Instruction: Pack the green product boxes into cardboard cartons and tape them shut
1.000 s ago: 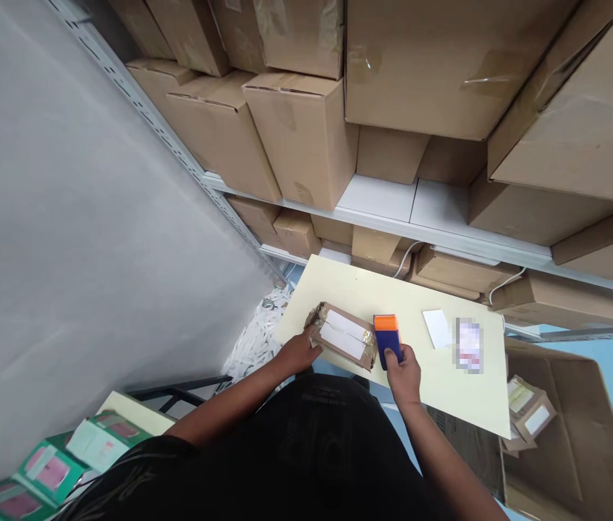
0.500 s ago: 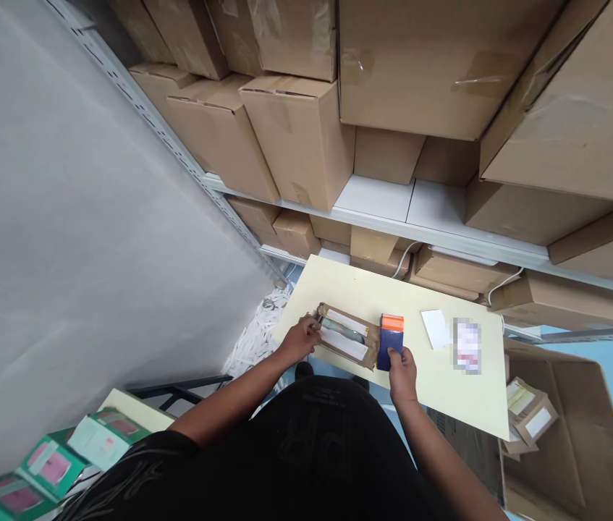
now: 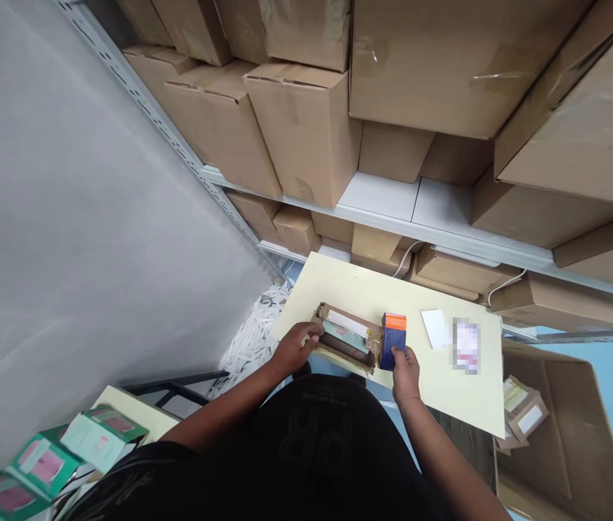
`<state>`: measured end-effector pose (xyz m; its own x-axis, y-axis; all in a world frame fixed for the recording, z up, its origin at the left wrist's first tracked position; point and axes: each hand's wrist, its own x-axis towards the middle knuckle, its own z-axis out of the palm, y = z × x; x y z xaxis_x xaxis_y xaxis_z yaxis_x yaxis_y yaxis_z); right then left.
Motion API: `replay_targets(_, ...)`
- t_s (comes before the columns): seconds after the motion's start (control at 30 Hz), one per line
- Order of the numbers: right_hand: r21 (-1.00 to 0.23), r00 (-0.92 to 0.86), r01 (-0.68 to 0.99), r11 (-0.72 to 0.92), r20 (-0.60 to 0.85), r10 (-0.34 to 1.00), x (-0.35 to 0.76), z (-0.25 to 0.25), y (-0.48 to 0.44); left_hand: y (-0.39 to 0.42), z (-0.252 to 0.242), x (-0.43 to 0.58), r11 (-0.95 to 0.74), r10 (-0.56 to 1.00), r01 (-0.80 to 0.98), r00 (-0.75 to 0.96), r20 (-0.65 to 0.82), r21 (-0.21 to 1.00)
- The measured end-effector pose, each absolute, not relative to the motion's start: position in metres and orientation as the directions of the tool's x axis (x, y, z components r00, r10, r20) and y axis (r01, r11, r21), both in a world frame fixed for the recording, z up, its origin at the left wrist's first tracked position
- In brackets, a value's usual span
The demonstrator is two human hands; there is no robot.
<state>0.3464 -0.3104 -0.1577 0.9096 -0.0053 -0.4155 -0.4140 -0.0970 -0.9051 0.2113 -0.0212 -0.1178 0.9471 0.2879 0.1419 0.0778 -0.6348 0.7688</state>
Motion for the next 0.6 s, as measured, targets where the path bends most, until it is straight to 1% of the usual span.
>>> replay_targets(0.07, -0.913, 0.918, -0.393, -0.109, -0.396, 0.005, 0.351, -0.153, -0.314, -0.016, -0.116, 0.215, -0.676, 0.122, -0.025, 0.982, 0.145, 0.737)
replay_targets(0.13, -0.917, 0.923, -0.377, -0.126, -0.383, 0.026, 0.359, -0.145, -0.318, -0.009, -0.114, 0.22, -0.717, 0.012, -0.097, 0.988, 0.151, 0.69)
replay_targets(0.2, -0.92, 0.924, -0.365, -0.146, -0.377, 0.066, 0.369, -0.134, -0.323, -0.004, -0.116, 0.226, -0.754, -0.048, -0.114, 0.992, 0.119, 0.647)
replay_targets(0.23, -0.921, 0.923, -0.356, -0.16, -0.373, 0.094, 0.375, -0.126, -0.325, -0.002, -0.118, 0.23, -0.772, -0.05, -0.099, 0.994, 0.095, 0.628)
replay_targets(0.3, -0.923, 0.919, -0.326, -0.203, -0.36, 0.16, 0.386, -0.108, -0.326, -0.002, -0.123, 0.238, -0.8, -0.002, -0.032, 0.999, 0.051, 0.6)
replay_targets(0.4, -0.915, 0.893, -0.277, -0.292, -0.358, 0.274, 0.397, -0.081, -0.315, -0.007, -0.131, 0.249, -0.799, 0.137, 0.086, 0.99, 0.042, 0.595)
replay_targets(0.53, -0.873, 0.801, -0.19, -0.448, -0.402, 0.444, 0.395, -0.063, -0.277, -0.017, -0.132, 0.258, -0.757, 0.257, 0.18, 0.966, 0.033, 0.628)
replay_targets(0.6, -0.853, 0.765, -0.135, -0.504, -0.413, 0.495, 0.389, -0.063, -0.255, -0.02, -0.127, 0.261, -0.71, 0.285, 0.213, 0.958, -0.002, 0.671)
